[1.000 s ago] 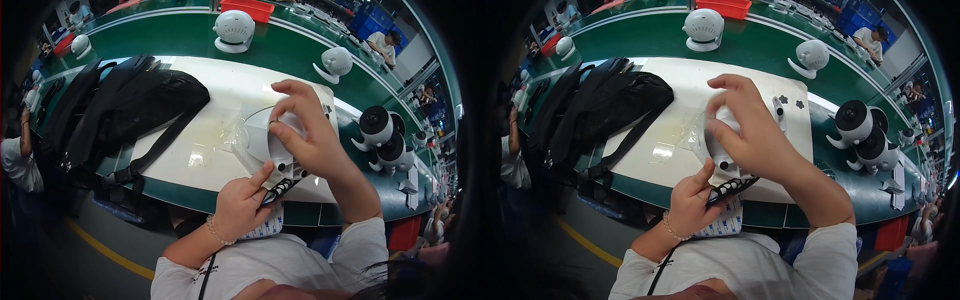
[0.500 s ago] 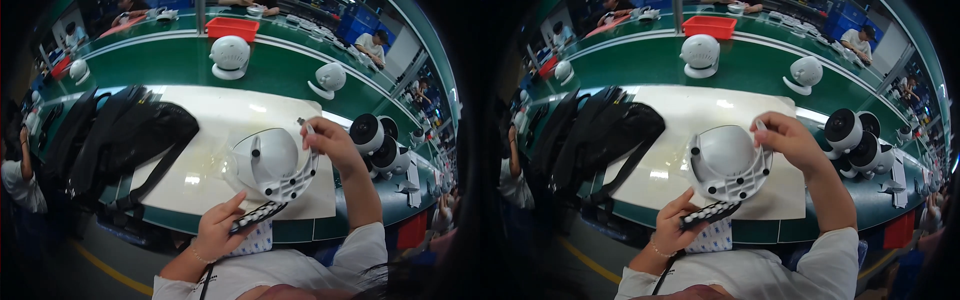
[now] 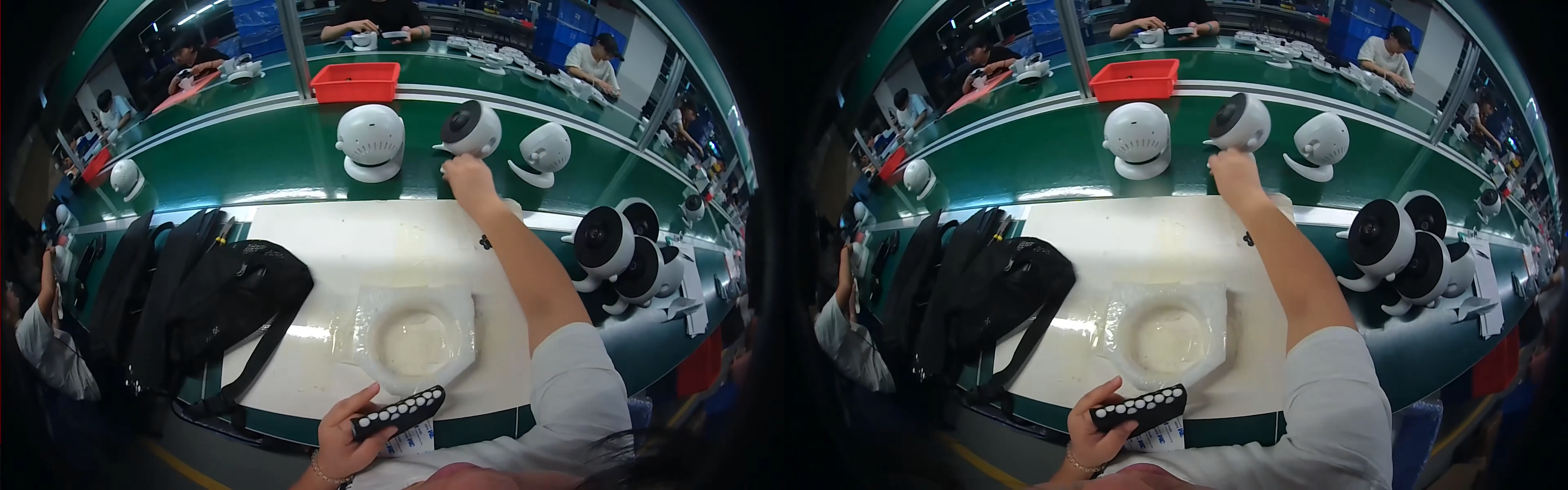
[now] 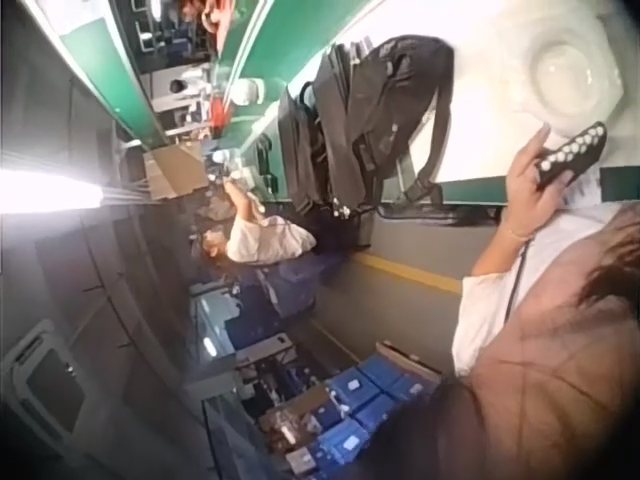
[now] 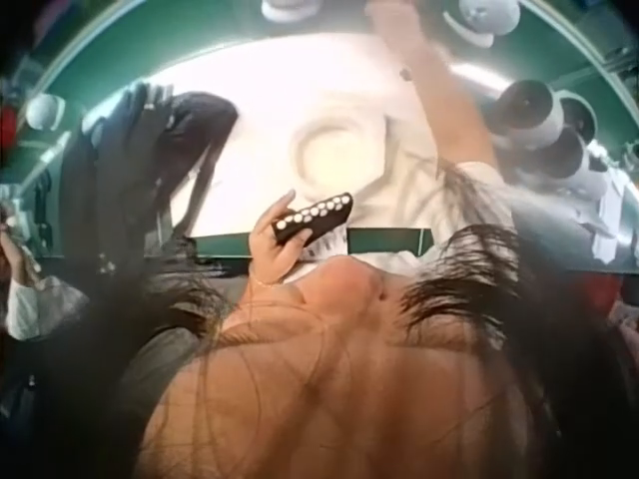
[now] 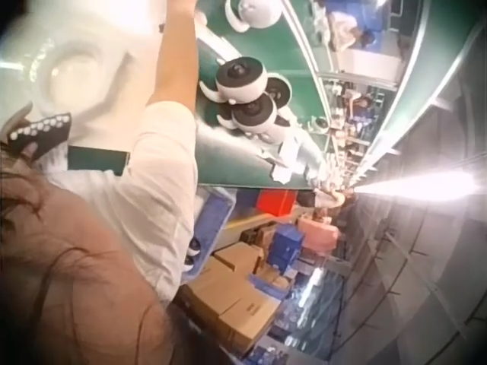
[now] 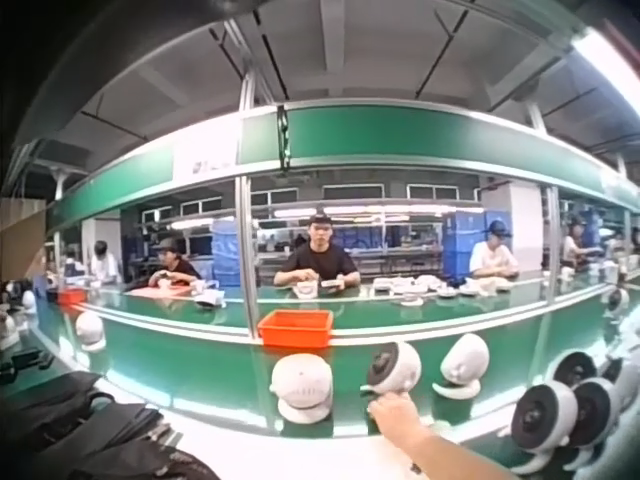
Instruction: Attaching rubber feet to the base of security camera housings on an assembly line.
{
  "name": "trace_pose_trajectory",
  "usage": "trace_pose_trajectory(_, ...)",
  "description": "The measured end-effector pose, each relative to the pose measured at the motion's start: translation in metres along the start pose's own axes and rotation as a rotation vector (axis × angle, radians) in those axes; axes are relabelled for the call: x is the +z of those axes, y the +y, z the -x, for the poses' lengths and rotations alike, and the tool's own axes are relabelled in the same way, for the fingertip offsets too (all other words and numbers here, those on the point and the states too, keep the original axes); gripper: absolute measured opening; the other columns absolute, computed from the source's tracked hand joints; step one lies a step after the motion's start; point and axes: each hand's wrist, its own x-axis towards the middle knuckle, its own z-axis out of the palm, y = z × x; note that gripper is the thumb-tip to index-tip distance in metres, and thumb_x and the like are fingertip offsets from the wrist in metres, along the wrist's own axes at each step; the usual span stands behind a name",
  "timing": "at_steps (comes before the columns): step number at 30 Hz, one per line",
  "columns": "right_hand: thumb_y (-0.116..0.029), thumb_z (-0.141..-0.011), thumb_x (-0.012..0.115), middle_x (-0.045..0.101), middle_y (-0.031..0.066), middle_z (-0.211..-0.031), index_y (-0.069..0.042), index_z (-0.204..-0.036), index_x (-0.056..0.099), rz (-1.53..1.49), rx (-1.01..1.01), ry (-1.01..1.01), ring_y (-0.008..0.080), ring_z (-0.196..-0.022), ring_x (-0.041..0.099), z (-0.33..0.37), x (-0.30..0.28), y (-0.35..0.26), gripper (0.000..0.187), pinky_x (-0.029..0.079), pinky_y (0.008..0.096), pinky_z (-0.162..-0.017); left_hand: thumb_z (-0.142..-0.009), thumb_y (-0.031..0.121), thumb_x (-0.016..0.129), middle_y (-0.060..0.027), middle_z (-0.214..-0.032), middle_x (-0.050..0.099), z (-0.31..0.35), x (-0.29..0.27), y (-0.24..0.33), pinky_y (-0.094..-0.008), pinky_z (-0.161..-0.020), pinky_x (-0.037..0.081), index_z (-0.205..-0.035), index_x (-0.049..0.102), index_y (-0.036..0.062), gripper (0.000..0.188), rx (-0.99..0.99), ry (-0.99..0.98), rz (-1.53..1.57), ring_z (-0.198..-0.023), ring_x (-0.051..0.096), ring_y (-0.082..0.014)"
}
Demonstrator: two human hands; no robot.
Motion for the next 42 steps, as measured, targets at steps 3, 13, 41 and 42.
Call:
trace_pose_trajectory(3, -0.017, -0.083, 0.049, 0.061, 0.0087, -0.072, -0.007, -0.076, 0.064, 0.056, 0.029, -0.181, 0.0260, -0.079, 0.057, 0.005, -0.001, 0.004, 0.019, 0.045, 0.0345, -0.069, -0.064, 0.003, 0.072, -0.0107, -0.087, 0.060, -0.004, -0.001, -0.003, -0.0217, -0.068, 0.045, -0.116, 0.049, -0.0052, 0.057, 0.068, 0.011, -0.014, -0.075, 0.057, -0.0121)
trace_pose_trajectory(13, -0.035, -0.084, 0.047, 0.052, 0.0125, -0.110, -0.009, -0.106, 0.051, 0.170, 0.618, -0.187, 0.0311, -0.087, 0.059, 0.080, 0.000, 0.131, 0.035, 0.048, 0.0411, -0.070, -0.064, 0.002, 0.071, -0.0111, -0.104, 0.059, -0.006, 0.003, 0.007, -0.0245, -0.073, 0.047, -0.090, 0.062, -0.0021, 0.028, -0.067, 0.088, 0.038, -0.081, 0.059, -0.0158)
trace_pose_trajectory(41, -0.045, -0.094, 0.025, 0.058, 0.0030, -0.078, -0.006, -0.094, 0.058, -1.756, 0.313, -0.882, 0.0113, -0.054, 0.055, 0.081, -0.170, -0.069, 0.051, 0.044, 0.0225, -0.049, -0.060, 0.002, 0.071, -0.0099, -0.091, 0.062, 0.001, -0.001, 0.004, -0.0264, -0.068, 0.047, -0.085, 0.063, -0.0016, 0.027, 0.094, 0.005, 0.001, -0.075, 0.060, -0.0195)
trace_pose_trajectory(42, -0.045, -0.094, 0.023, 0.059, 0.0049, -0.080, -0.006, -0.093, 0.060, -1.775, 0.356, -0.759, 0.0121, -0.060, 0.057, 0.072, -0.150, -0.057, 0.053, 0.044, 0.0235, -0.051, -0.061, 0.003, 0.071, -0.0093, -0.091, 0.062, -0.001, -0.001, 0.006, -0.0263, -0.067, 0.047, -0.085, 0.063, -0.0019, 0.026, 0.083, -0.012, -0.007, -0.073, 0.060, -0.0194)
